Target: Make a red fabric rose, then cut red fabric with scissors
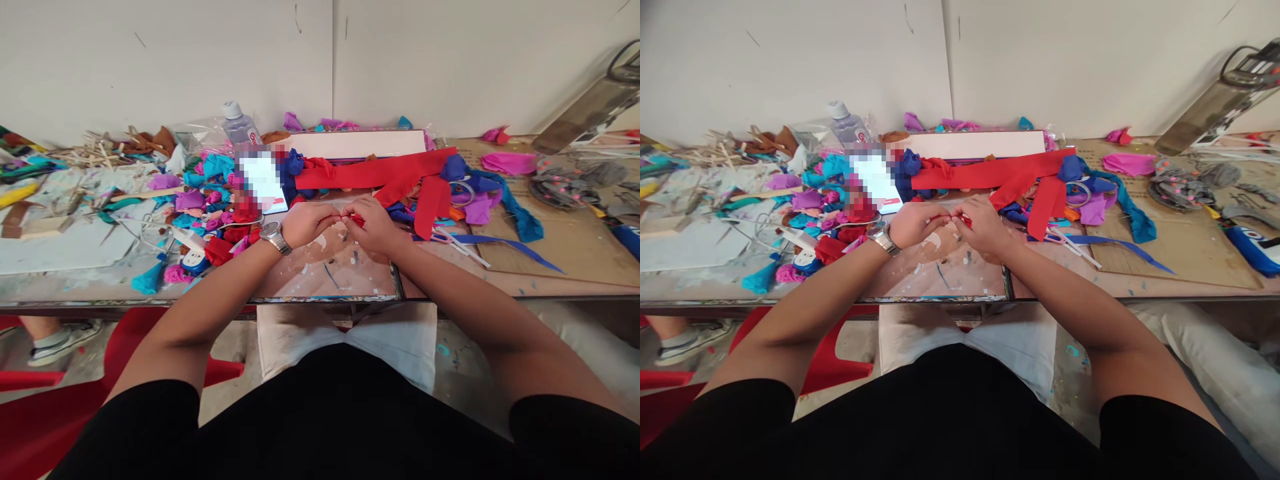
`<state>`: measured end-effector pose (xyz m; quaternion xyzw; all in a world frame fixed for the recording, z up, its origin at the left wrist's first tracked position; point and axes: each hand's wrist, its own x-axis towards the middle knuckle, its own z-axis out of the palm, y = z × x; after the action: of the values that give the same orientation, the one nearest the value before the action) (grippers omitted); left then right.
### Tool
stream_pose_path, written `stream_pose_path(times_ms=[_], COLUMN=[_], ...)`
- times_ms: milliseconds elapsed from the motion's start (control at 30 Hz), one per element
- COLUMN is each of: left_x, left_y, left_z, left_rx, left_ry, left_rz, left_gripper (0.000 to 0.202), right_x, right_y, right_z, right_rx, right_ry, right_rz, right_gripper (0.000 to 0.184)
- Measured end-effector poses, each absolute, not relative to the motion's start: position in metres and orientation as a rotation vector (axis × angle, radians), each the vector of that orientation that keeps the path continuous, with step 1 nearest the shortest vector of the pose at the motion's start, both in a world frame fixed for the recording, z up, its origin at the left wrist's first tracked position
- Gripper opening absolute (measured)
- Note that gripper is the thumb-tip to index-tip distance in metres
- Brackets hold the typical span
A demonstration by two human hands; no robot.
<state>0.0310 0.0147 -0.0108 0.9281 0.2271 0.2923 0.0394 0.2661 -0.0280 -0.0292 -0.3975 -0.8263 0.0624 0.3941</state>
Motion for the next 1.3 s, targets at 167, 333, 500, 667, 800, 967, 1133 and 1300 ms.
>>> stream_pose_path(times_ms=[167,333,500,667,800,967,1133,1300], left_x=[0.031,0.028,0.029,0.029,0.028,0.028,0.029,0.029], left_y=[0.013,0.012,0.015,0.016,0.014,0.012,0.013,0.013], left_z=[-0.009,-0.006,-0.009,-0.010,-0.007,-0.004,-0.007,-0.009], left_rx=[2.854,2.849,2.872,2.858,2.856,2.846,2.807,2.772], left_ry=[0.677,0.688,0.733,0.682,0.683,0.699,0.724,0.734], left_rz=[0.956,0.922,0.877,0.800,0.822,0.849,0.839,0.810], left_gripper=[0.033,0.029,0.031,0.032,0.033,0.033,0.029,0.031], right_x=[0.261,0.263,0.269,0.269,0.264,0.256,0.258,0.264], right_y=[-0.032,-0.030,-0.028,-0.026,-0.028,-0.033,-0.031,-0.030], right_z=[-0.025,-0.026,-0.028,-0.029,-0.029,-0.030,-0.031,-0.030], right_rx=[-0.994,-1.006,-0.972,-1.004,-1.055,-1.156,-1.127,-1.102], right_ry=[-2.068,-2.038,-2.078,-2.152,-2.148,-2.045,-2.016,-2.095], right_rz=[0.227,0.249,0.158,0.135,0.181,0.254,0.236,0.099], right_gripper=[0.020,0.029,0.028,0.024,0.021,0.020,0.016,0.013])
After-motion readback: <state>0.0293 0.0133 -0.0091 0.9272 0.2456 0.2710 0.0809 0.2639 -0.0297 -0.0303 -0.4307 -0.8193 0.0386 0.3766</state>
